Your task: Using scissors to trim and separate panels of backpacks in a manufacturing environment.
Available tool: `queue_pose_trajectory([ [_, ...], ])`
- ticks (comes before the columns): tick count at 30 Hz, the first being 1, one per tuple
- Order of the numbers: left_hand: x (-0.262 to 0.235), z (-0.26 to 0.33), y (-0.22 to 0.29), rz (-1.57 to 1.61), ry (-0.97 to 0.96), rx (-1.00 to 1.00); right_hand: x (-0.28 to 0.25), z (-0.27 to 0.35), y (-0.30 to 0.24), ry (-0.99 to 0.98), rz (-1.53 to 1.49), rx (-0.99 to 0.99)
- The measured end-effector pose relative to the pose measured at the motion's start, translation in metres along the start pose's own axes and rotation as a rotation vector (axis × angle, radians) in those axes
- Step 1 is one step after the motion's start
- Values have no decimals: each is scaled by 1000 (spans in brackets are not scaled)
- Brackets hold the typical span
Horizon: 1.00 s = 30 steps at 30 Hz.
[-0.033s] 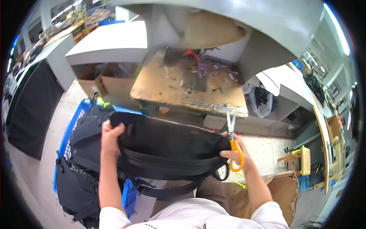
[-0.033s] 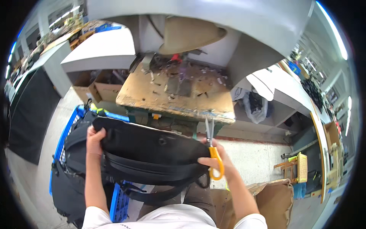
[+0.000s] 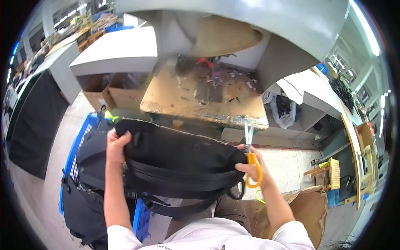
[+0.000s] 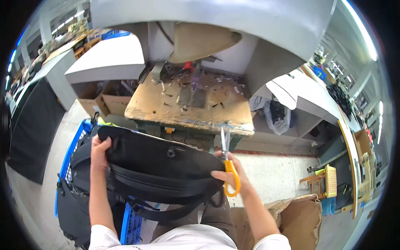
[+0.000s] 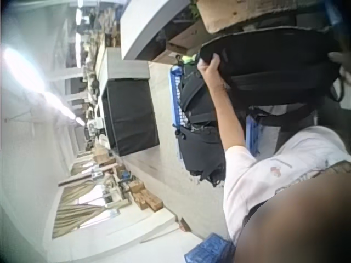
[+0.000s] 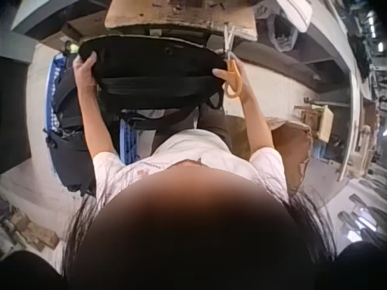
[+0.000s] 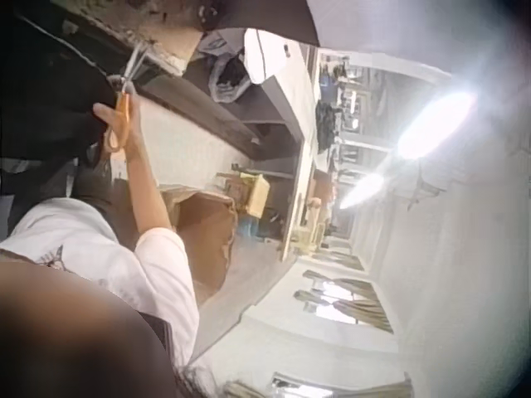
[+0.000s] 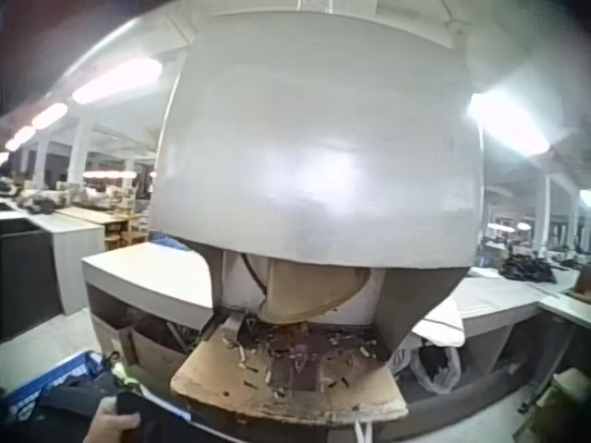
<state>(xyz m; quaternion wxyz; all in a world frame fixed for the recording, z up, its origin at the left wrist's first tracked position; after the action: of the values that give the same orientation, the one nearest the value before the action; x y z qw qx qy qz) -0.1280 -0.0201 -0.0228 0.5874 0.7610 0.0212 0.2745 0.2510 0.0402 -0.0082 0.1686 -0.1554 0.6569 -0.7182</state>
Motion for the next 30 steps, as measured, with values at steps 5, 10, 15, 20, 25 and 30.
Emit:
queue_pose_trajectory([
  [5, 5, -75, 52, -208, -40, 93, 44, -32, -14, 262, -184, -37],
  [10, 15, -131, 96, -322, -89, 165, 58, -87, -19, 287, -484, 2],
  [15, 20, -160, 119, -384, -76, 196, 64, -120, -21, 204, -662, -2],
  [20, 26, -177, 120, -408, -21, 192, 66, -133, -26, 243, -791, 27],
  [25, 23, -194, 116, -408, -10, 200, 63, -153, -22, 282, -822, 49],
  [30, 27, -203, 112, -423, 28, 205, 63, -156, -31, 292, -889, 64],
])
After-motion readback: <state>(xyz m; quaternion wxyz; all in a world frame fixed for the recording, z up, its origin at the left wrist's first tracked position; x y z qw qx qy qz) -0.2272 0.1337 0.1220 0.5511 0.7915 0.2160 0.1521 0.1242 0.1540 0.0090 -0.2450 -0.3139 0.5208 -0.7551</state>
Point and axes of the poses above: each hand's wrist, its own z-axis away from the middle knuckle, its own x-axis out of the palm, y = z × x, the point moved 1 cm from there along -z, towards the middle knuckle, and after that the axes turned 2 degrees about x, right-handed, at the moved point
